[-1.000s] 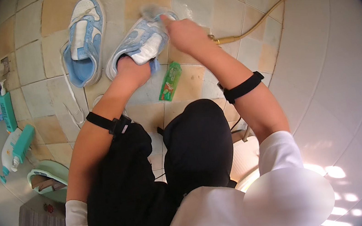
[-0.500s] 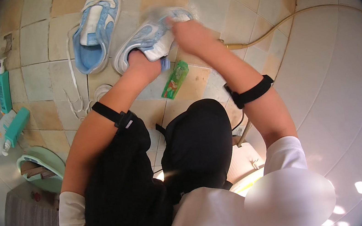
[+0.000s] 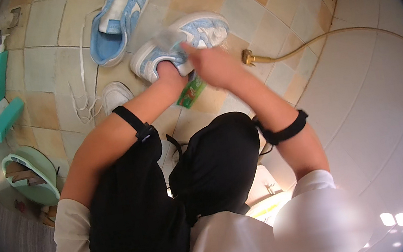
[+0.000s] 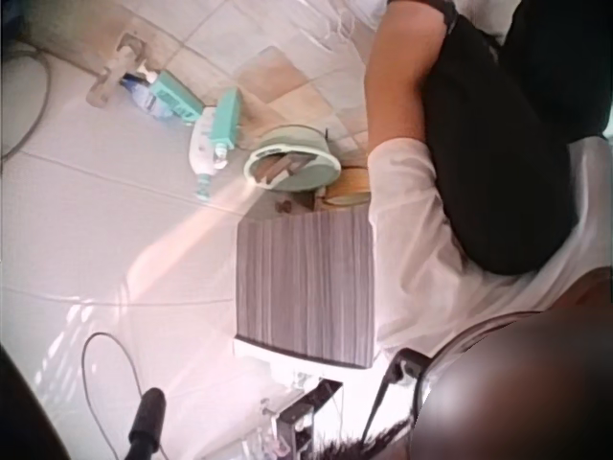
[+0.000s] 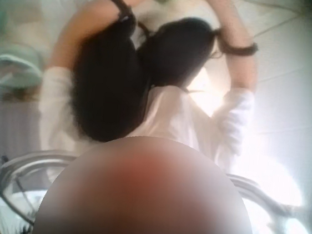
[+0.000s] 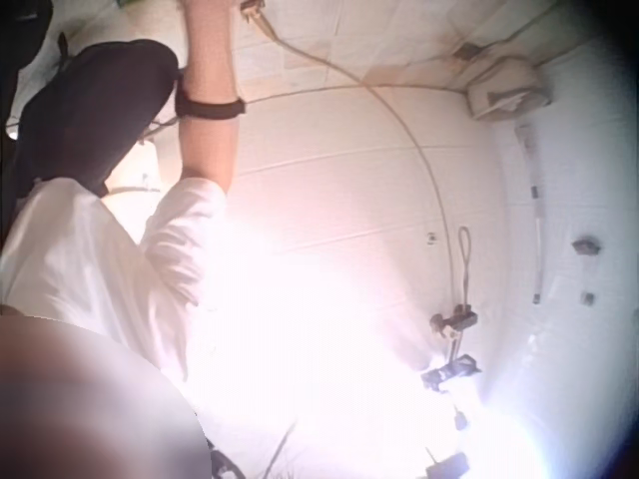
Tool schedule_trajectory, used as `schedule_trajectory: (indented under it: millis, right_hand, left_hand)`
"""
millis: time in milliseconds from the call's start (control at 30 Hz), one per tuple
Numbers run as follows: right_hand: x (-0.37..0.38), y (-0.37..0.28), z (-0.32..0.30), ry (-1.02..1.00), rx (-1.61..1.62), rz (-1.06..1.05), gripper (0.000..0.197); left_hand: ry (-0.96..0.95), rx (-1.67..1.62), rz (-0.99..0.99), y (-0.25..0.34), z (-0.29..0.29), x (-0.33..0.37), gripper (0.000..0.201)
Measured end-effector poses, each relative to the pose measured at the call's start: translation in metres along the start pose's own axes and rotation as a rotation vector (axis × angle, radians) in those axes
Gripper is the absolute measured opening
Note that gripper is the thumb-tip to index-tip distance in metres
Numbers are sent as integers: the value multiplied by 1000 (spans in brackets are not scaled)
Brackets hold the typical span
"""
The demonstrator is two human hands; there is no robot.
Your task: The person scrubs a pair of light blue and white sneakers with a toothbrush and water, then rinses them using a handheld shower head. They wipe their hands with a tissue and briefly clean the shoe laces on the floor.
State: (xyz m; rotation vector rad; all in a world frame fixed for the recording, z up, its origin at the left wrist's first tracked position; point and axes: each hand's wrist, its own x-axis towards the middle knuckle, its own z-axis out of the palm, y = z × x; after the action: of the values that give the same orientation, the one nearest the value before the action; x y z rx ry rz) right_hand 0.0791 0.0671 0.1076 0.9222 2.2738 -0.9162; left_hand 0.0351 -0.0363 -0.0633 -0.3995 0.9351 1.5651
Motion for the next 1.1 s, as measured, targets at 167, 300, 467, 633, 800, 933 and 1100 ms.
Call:
schedule_trajectory:
  millis: [167, 300, 467, 633, 800, 933, 1100]
  right_hand:
    - [-6, -20, 18, 12, -112, -90, 46]
    - [-8, -18, -10, -18, -138, -95, 45]
    - [-12, -1, -1, 72, -199, -46, 48]
    - [-22, -48, 10, -121, -177, -161, 50]
    - [-15, 3, -11, 96, -228, 17, 48]
    - [-11, -8, 0, 82, -223, 7, 49]
    - [-26, -64, 27, -116, -281, -93, 49]
  left_hand:
    - [220, -635, -196, 15, 19, -17, 56]
    - [168, -603, -220, 15, 11, -24, 56]
    - [81, -492, -259, 4, 13, -20, 56]
    - [60, -394, -274, -6, 1, -35, 56]
    - [11, -302, -263, -7, 8, -30, 56]
    - [-29, -147, -241, -11, 6, -33, 56]
    - [-153, 1041, 128, -9, -9, -37, 56]
